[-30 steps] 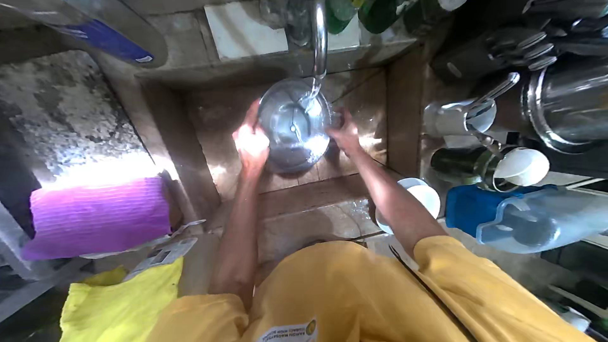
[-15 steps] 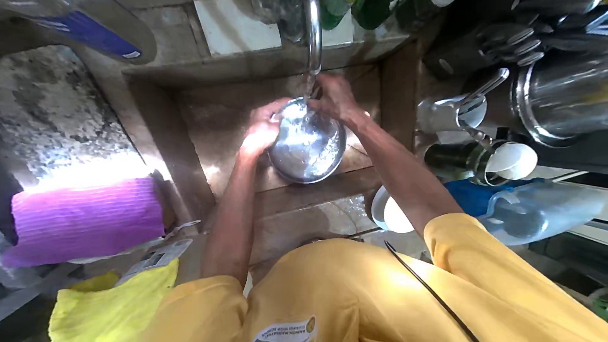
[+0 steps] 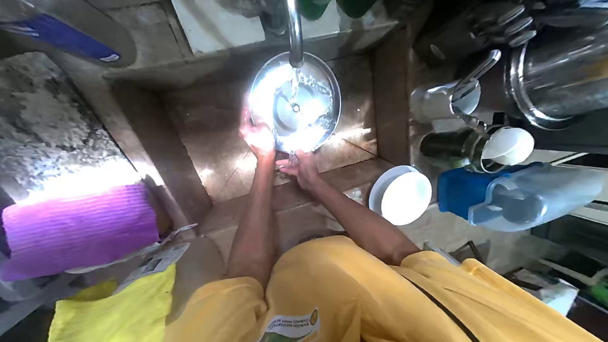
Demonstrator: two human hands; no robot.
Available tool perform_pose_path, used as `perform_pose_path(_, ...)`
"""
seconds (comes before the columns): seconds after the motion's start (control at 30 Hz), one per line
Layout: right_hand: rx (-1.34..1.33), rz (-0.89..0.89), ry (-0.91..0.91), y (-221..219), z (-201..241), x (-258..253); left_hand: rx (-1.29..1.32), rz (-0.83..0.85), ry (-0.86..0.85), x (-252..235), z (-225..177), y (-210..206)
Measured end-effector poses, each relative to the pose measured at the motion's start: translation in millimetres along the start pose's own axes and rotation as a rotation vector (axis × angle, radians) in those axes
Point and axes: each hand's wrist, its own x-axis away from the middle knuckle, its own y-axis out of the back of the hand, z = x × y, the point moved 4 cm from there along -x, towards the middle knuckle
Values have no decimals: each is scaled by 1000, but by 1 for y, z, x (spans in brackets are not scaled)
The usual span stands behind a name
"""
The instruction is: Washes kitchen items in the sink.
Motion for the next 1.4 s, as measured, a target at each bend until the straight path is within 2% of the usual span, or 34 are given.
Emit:
perform_pose_path(0.07, 11, -81, 58, 6, 15, -2, 55, -49, 100, 6, 13, -4)
perform_pose_path(0.13, 28, -118, 166, 31, 38, -16, 75, -23, 138, 8, 27, -7)
perform_pose_path(0.27, 253, -89, 432, 66, 90, -27, 98, 208, 323, 19, 52, -17)
perform_pose_path(0.4, 514, -54, 669, 64, 126, -16, 36, 319, 436, 37, 60, -29)
perform_pose_path(0.47, 511, -76, 706, 64, 130, -17, -97, 373, 601, 65, 45, -33)
perform_pose_path(0.57, 516, -97, 698, 62, 134, -26, -93, 395, 796, 104, 40, -38)
perform_pose_path(0.6, 528, -78, 683, 65, 132, -27, -94, 368, 773, 105, 47, -33)
perform_pose_path(0.7, 585, 37, 635, 74, 134, -27, -146, 387, 457, 55, 65, -1)
perform_pose_path(0.8, 691, 158, 534, 71, 142, -29, -326, 596, 237, -16, 41, 14)
perform_pose_path(0.87, 792, 192, 502, 58, 157, -31, -418, 713, 60, -49, 22, 9)
perform_pose_path(0.93, 1010, 289, 435, 38, 174, -29, -433, 832, -77, -72, -3, -7)
perform_pose_path(1.0, 1146, 404, 364, 21, 182, -29, -424, 984, -137, -79, -29, -27)
perform_pose_path(1.07, 1049, 426, 371, 15, 189, -44, -415, 1057, -61, -83, -37, -34)
perform_pose_path(1.17, 864, 250, 570, 12, 203, -70, -313, 934, 209, -75, -27, -21)
perform_pose_path(1.27, 974, -73, 727, 13, 197, -80, -47, 693, 450, -45, -6, -1)
perform_pose_path(1.33, 957, -160, 649, 21, 174, -83, 149, 489, 517, -27, 7, 9)
perform_pose_path(1.4, 803, -195, 543, 29, 139, -82, 185, 334, 485, -15, 14, 12)
